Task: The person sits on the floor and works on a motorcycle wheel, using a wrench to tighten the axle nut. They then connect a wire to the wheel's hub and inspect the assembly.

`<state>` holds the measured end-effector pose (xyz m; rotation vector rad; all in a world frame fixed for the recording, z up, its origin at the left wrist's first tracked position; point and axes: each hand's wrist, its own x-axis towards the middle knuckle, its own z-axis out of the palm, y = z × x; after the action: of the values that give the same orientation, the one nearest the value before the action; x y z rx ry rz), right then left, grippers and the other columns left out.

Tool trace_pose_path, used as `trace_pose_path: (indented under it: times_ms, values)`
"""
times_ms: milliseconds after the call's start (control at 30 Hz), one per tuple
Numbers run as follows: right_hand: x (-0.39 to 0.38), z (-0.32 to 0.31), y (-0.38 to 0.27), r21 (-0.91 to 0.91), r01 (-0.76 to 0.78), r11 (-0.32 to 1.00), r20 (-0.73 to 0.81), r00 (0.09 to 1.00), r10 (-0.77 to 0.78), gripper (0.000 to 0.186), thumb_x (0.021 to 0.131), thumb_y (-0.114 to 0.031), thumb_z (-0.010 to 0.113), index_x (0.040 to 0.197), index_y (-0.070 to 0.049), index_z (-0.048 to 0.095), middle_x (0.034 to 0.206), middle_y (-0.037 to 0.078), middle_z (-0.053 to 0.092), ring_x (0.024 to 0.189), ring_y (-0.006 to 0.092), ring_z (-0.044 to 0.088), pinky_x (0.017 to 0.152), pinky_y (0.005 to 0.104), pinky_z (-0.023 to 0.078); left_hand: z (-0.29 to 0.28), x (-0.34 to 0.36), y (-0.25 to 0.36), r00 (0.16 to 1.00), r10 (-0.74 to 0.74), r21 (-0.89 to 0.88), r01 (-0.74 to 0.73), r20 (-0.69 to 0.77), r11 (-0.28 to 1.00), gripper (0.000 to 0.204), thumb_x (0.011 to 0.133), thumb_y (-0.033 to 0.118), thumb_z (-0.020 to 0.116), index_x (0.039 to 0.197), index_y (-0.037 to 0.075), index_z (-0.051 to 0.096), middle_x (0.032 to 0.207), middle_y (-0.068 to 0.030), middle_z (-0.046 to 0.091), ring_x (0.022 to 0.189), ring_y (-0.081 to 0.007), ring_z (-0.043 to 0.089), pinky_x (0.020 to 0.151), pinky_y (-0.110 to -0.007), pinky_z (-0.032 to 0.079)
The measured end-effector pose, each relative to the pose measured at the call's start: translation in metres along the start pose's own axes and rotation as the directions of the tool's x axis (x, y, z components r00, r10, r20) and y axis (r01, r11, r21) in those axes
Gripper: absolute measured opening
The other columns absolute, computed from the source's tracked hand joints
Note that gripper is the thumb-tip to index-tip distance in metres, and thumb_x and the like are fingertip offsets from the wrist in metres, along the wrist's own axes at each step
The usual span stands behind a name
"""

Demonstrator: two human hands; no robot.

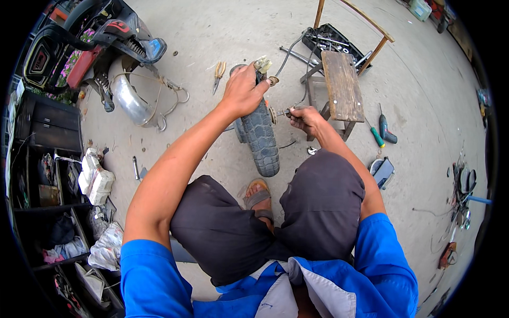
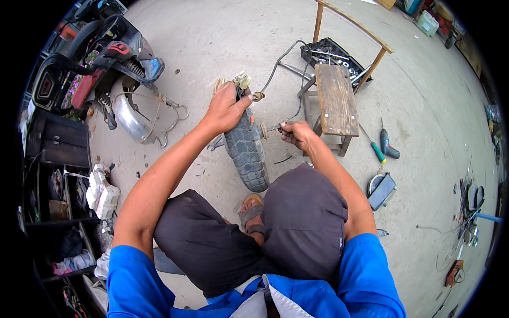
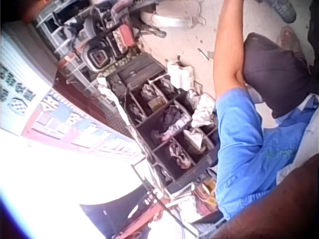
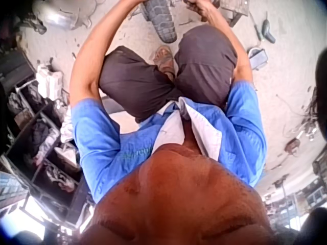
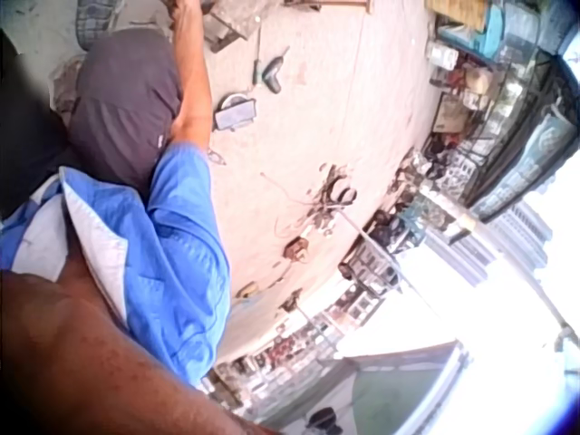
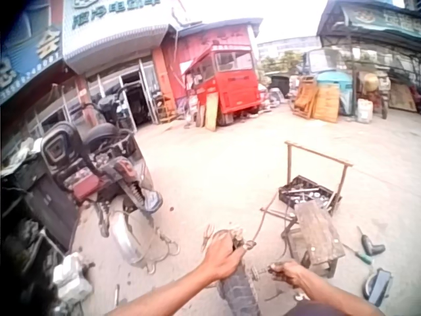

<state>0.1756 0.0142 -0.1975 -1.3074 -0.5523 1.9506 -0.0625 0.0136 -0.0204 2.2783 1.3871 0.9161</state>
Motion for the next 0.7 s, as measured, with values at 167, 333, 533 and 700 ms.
trace_pose_path:
  times_ms: [167,333,533,700]
  values:
    - [-0.0008,0.0008,0.0006,-0.018,0.0,1.0,0.011,1.0,0.0,0.01,0.096,-0.008,0.066,0.094,0.002,0.064,0.084,0.005,0.062,0.072,0.0157,0.062,0.068,0.0279,0.059,-0.0011,-0.0012,0.0012,1.0,-0.023,-0.001,0.023,0.002,1.0,0.033,0.091,0.029,0.064,0.095,-0.003,0.058,0.098,-0.0235,0.06,0.099,-0.0401,0.056,0.088,-0.047,0.043]
    - [-0.0005,0.0007,0.0005,0.005,0.005,1.0,0.024,1.0,-0.005,0.011,0.096,-0.008,0.065,0.098,0.003,0.064,0.087,0.006,0.062,0.073,0.0161,0.061,0.07,0.0284,0.059,-0.0024,-0.0011,0.0031,1.0,-0.027,0.013,0.027,-0.004,1.0,0.034,0.091,0.029,0.064,0.097,-0.003,0.058,0.099,-0.0241,0.06,0.099,-0.0408,0.056,0.088,-0.048,0.044]
    - [0.0023,-0.0012,0.0037,0.031,0.03,0.999,0.069,0.997,-0.033,0.01,0.096,-0.007,0.064,0.098,0.002,0.065,0.086,0.005,0.061,0.078,0.0151,0.061,0.075,0.0304,0.059,-0.001,-0.0009,-0.004,1.0,-0.001,0.001,0.001,-0.027,1.0,0.032,0.091,0.029,0.064,0.099,-0.002,0.059,0.1,-0.0232,0.061,0.1,-0.0405,0.057,0.088,-0.048,0.044]
    - [0.0001,0.0003,0.0023,-0.001,0.032,0.999,0.052,0.998,-0.032,0.011,0.096,-0.009,0.066,0.098,0.002,0.066,0.086,0.004,0.063,0.076,0.014,0.061,0.072,0.0301,0.059,-0.0024,-0.0001,-0.0038,0.998,-0.055,0.009,0.055,0.015,0.998,0.041,0.089,0.027,0.064,0.118,0.0,0.056,0.108,-0.025,0.065,0.108,-0.0429,0.057,0.097,-0.049,0.041]
